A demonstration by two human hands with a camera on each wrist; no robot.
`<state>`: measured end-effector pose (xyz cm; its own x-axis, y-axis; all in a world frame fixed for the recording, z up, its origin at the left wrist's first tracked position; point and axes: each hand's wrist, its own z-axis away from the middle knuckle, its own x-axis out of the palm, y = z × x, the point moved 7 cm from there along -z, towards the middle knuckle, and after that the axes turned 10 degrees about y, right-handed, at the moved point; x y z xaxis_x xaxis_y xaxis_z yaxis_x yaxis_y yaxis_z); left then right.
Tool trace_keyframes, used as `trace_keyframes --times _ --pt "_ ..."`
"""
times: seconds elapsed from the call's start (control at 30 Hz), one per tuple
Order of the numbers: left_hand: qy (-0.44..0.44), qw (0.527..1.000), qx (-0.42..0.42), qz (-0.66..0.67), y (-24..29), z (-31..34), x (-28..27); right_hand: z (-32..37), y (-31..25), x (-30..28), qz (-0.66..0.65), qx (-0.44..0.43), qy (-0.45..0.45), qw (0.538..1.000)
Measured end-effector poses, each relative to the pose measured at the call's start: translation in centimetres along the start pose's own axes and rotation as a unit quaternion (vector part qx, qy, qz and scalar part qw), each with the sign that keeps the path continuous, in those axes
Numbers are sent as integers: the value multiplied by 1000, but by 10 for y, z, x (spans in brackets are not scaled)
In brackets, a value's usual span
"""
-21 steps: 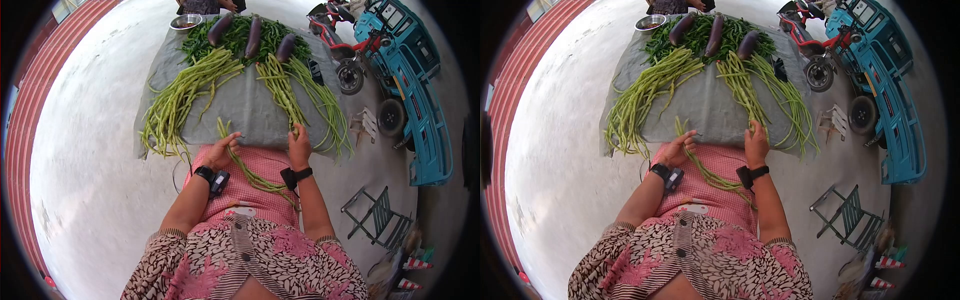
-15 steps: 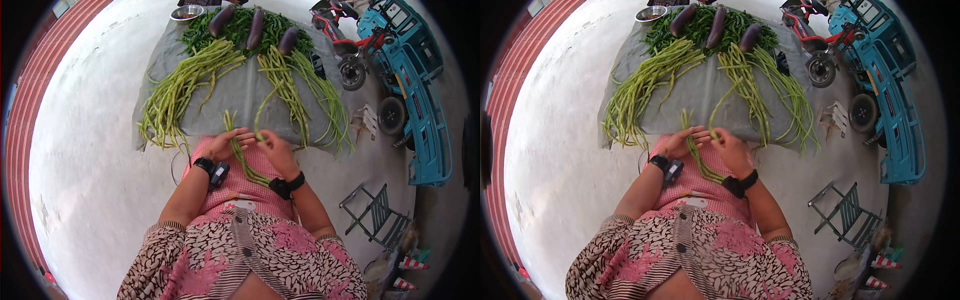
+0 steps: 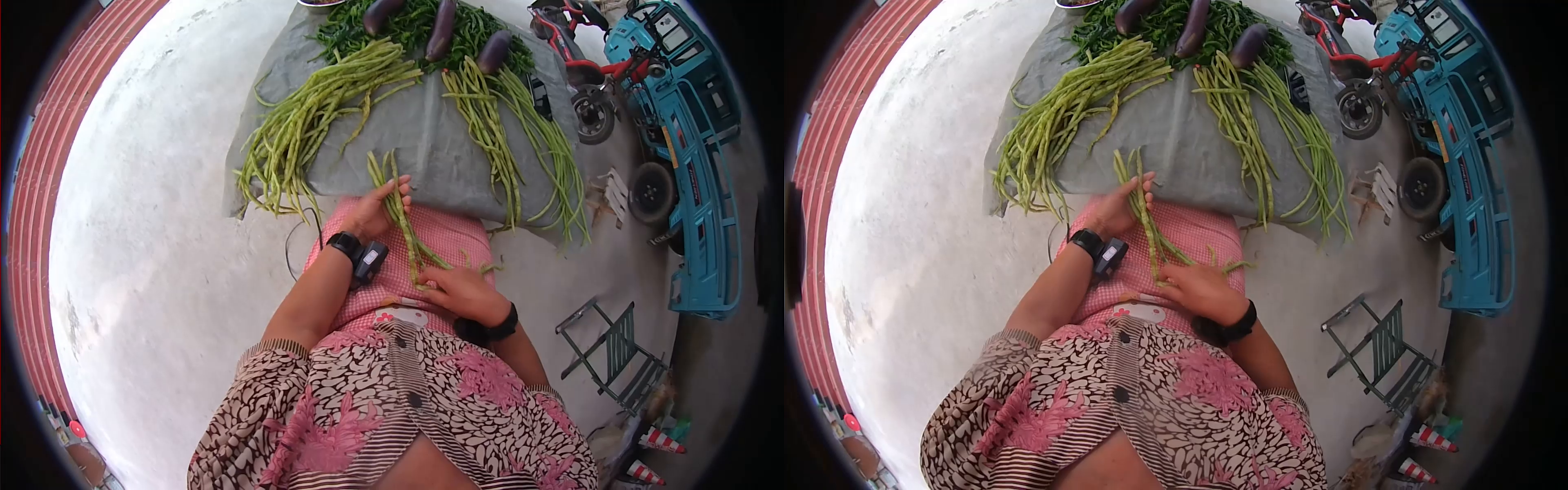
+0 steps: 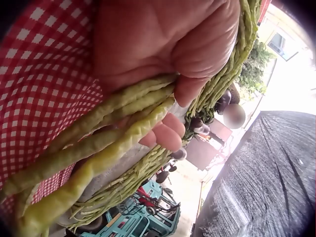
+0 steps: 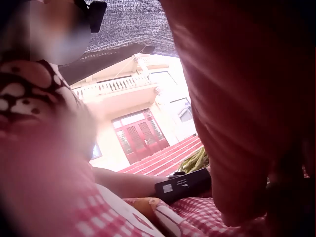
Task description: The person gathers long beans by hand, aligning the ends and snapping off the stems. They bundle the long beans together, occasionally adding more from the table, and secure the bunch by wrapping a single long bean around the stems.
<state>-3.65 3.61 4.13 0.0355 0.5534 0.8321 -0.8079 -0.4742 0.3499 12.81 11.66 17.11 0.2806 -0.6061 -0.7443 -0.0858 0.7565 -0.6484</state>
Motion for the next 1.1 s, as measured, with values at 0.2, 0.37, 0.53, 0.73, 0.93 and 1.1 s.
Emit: trace_keyframes --times 0.2,0.37,0.53,0.73,0.93,1.1 --pt "1 999 36 26 5 1 1 22 25 -16 41 79 48 995" --pt "12 998 36 47 4 3 0 39 46 -36 100 165 29 981" --pt "7 999 31 31 4 1 -1 34 92 -61 142 174 180 957" --pt "-30 999 9 23 3 2 -1 -6 164 -80 167 259 334 891" --pt "17 1000 12 15 3 4 0 -26 207 -77 189 274 367 868" --pt "5 1000 6 -11 0 5 0 -19 179 -96 88 191 431 878"
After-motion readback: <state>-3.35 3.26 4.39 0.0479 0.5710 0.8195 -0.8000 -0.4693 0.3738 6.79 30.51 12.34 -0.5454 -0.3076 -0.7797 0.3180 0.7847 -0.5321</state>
